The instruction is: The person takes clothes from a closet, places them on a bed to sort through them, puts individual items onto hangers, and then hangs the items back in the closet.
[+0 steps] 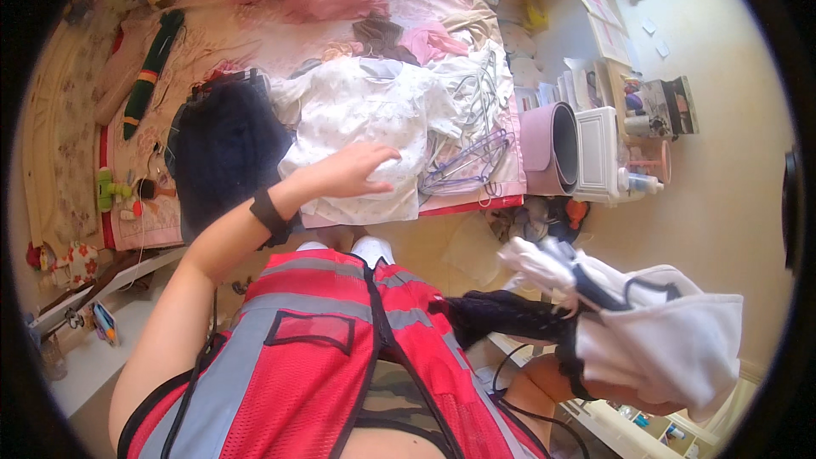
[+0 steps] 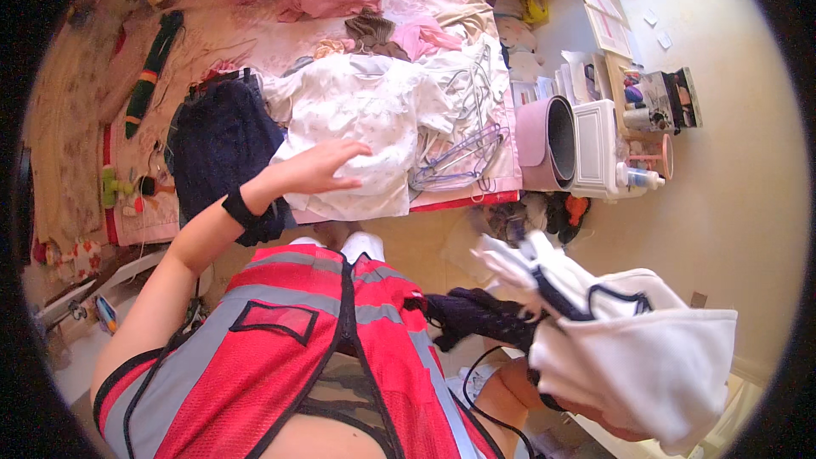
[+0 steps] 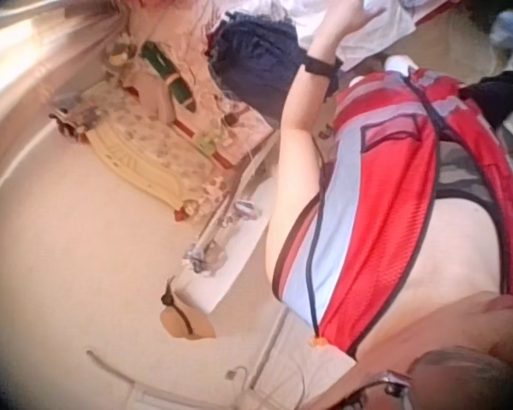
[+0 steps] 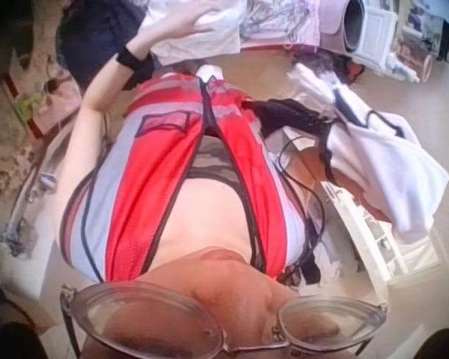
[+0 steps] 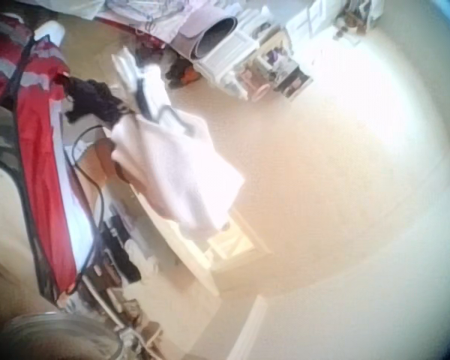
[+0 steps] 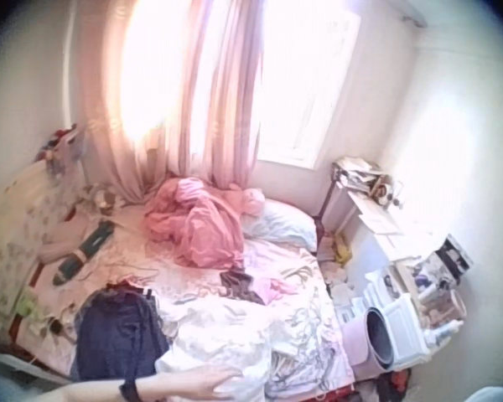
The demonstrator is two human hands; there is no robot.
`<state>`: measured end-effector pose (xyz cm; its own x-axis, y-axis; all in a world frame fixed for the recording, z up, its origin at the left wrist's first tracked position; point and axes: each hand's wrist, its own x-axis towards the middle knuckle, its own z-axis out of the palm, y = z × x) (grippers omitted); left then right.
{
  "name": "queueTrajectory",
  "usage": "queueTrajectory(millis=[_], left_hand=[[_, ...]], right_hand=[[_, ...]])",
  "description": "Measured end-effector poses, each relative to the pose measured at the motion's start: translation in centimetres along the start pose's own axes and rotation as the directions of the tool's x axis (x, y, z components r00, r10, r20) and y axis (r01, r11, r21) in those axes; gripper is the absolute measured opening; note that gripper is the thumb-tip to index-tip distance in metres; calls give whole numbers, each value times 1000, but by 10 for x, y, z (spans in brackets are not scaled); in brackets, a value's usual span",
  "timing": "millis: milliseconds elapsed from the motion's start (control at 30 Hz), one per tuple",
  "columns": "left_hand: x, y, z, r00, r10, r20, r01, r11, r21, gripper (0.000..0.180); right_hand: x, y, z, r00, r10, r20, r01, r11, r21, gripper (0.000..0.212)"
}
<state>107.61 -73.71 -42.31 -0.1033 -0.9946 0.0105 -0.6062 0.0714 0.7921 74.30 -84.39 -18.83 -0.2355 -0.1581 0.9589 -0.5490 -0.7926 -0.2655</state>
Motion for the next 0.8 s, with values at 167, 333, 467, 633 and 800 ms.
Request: queueTrajectory(millis=[167,333,467,633,800], left_hand=[[-18,53,-2,995,91,28,-66,875,-480,72],[-17,91,13,974,226,-21,-161,622,-766,88],[-24,96,29,995,96,-12,-69,612,-788,51],[-46,59,29,968,-145,-205,-77,606,-792,27],[-69,35,3,789,-460,-406,-212,417,-884,29]], right_hand=[[-42,-11,14,999,-51,12,49,994,94,53],[-68,-29,26,991,46,126,-71,976,206,52],[-64,-38,34,902,279,330,-365,900,237,52],[-54,-44,50,618,550,562,-725,676,135,52],[-56,-30,65,208,664,718,-920,383,-87,53]])
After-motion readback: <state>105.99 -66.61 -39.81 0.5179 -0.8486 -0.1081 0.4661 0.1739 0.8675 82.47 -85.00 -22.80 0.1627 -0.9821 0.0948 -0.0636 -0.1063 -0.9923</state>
